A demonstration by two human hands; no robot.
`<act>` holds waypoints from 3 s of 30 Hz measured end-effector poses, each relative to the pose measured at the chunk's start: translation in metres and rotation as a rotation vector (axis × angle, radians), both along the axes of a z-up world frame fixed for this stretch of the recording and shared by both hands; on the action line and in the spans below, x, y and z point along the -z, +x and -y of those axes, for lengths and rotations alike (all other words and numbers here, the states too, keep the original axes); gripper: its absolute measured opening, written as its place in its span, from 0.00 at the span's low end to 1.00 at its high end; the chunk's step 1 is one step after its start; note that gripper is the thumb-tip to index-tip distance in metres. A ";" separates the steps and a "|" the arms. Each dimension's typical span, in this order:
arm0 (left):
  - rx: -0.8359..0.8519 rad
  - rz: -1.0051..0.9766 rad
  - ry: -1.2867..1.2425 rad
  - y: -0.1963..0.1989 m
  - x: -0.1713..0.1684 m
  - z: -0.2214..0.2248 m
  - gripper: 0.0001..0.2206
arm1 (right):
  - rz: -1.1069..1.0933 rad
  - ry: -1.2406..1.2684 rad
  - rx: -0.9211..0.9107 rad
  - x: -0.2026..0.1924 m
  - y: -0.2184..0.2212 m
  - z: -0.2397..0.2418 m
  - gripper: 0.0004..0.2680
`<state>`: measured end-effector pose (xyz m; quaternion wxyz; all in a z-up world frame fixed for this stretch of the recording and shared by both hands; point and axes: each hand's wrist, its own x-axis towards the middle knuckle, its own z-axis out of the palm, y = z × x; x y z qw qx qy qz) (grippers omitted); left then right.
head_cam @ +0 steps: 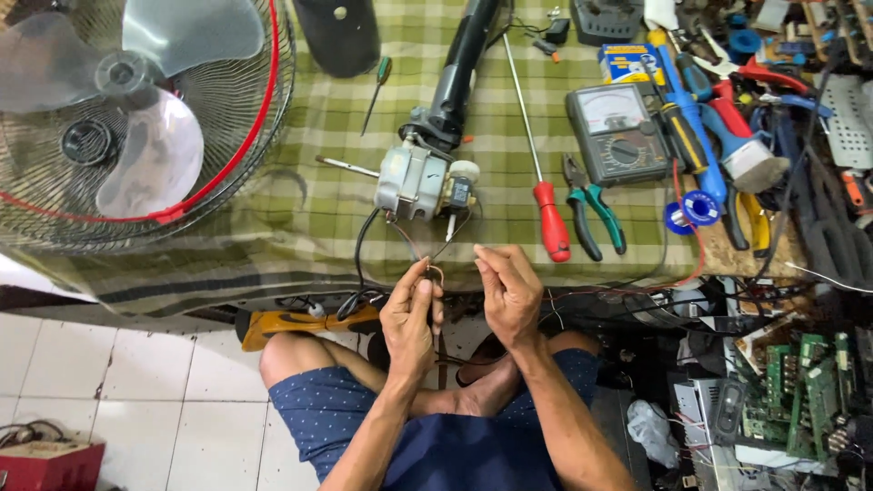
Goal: Disassembling and inspecting an electric fan motor using a screwdriver and pliers on a repair bench.
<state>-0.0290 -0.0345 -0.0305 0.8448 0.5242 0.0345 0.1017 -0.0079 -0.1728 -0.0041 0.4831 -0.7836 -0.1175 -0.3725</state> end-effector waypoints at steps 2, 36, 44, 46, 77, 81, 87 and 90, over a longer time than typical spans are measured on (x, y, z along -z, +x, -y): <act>0.006 0.012 0.000 0.000 0.001 0.001 0.14 | -0.001 0.013 0.006 0.001 -0.001 0.001 0.06; -0.010 0.058 -0.126 -0.001 0.003 0.062 0.18 | -0.227 0.366 -0.013 0.029 -0.016 0.020 0.05; -0.041 0.061 -0.162 0.002 0.011 0.065 0.17 | -0.233 0.348 -0.039 0.021 -0.013 0.022 0.05; -0.046 0.063 -0.164 0.001 0.013 0.065 0.16 | -0.237 0.335 -0.058 0.008 -0.015 0.020 0.05; -0.023 0.112 0.019 -0.004 0.033 0.054 0.10 | -0.227 -1.094 -0.133 -0.076 0.014 -0.030 0.06; -0.034 0.105 0.060 -0.004 0.039 0.054 0.10 | -0.094 -1.084 -0.069 -0.063 0.016 -0.031 0.06; -0.062 0.083 0.123 -0.002 0.045 0.056 0.11 | -0.058 -0.996 -0.058 -0.067 0.014 -0.027 0.09; -0.086 0.071 0.158 -0.003 0.049 0.055 0.12 | -0.051 -0.965 -0.055 -0.069 0.011 -0.026 0.09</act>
